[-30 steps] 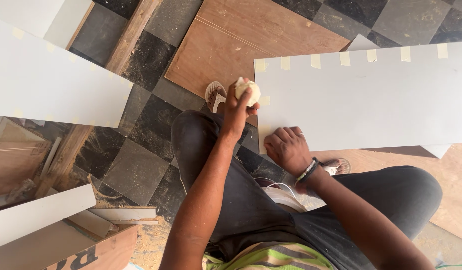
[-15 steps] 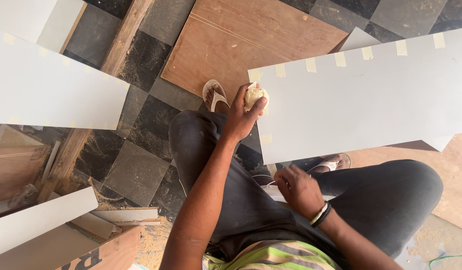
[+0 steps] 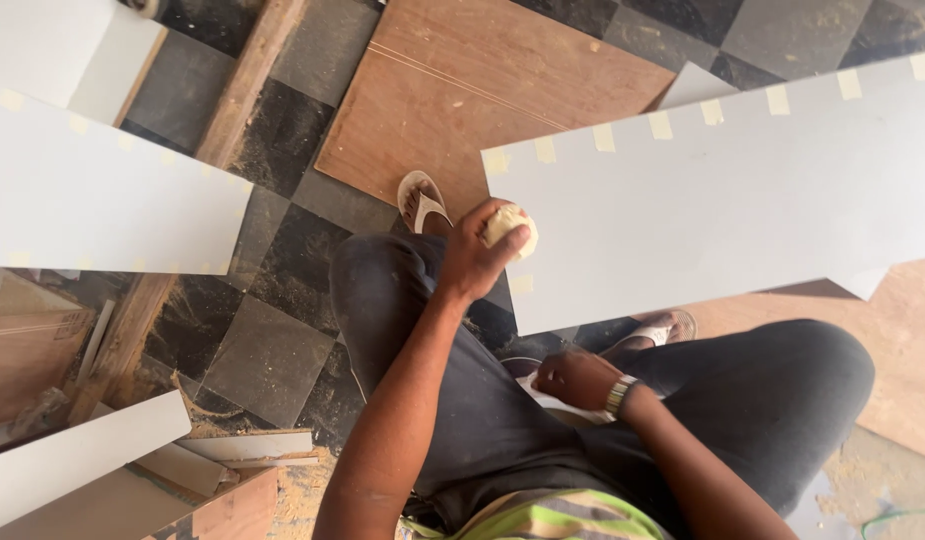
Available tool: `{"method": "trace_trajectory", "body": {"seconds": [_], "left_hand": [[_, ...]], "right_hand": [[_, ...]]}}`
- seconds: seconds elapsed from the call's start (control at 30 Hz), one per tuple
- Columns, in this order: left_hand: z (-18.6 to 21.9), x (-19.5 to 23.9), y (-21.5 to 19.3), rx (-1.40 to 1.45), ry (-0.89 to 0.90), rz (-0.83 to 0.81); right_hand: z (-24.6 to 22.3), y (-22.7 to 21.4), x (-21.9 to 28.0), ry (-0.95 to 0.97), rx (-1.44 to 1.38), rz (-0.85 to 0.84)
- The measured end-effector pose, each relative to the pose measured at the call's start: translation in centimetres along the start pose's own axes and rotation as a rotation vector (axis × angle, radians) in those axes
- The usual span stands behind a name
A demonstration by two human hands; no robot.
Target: Applying small pieces of masking tape to the edges of a white melamine board to secure edge banding.
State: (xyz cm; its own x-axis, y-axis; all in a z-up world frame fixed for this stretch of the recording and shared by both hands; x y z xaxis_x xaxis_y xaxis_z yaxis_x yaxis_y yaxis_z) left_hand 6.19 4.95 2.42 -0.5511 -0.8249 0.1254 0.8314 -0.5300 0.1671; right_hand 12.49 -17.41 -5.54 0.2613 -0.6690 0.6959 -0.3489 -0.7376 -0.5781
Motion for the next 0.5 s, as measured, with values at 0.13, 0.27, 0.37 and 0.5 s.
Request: {"method": "trace_trajectory", "body": {"seconds": [0.13,0.27,0.37,0.5], "left_hand": [[2.8,0.8,1.1,0.046,0.080,-0.054],[3.6,0.9,3.5,0.206,0.060,-0.196],[1.6,1.2,4.1,0.246,-0.029,-0.260],[1.4,1.8,5.2,0.162,-0.030,-0.375]], "right_hand": [[-4.3,-7.1,4.1,-0.308,-0.522,0.003],[-1.2,-12.5,4.1,-0.265,-0.867,0.387],[2.1,-13.7,2.7,-0.070,-0.849,0.620],[2.8,-15.5,2.2,0.001,-0.877,0.768]]}}
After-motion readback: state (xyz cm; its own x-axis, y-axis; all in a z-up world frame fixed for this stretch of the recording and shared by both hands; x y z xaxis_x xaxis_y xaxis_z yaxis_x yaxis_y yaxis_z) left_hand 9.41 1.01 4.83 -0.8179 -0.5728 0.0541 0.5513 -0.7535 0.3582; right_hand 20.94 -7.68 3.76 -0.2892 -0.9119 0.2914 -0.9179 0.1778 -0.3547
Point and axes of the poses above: each hand's wrist, its own x-axis away from the middle knuckle, its own y-axis out of the palm, z = x × y, the point moved 10 cm from there along -x, towards the middle knuckle, and after that the axes turned 15 degrees about x, right-handed, at the moved point
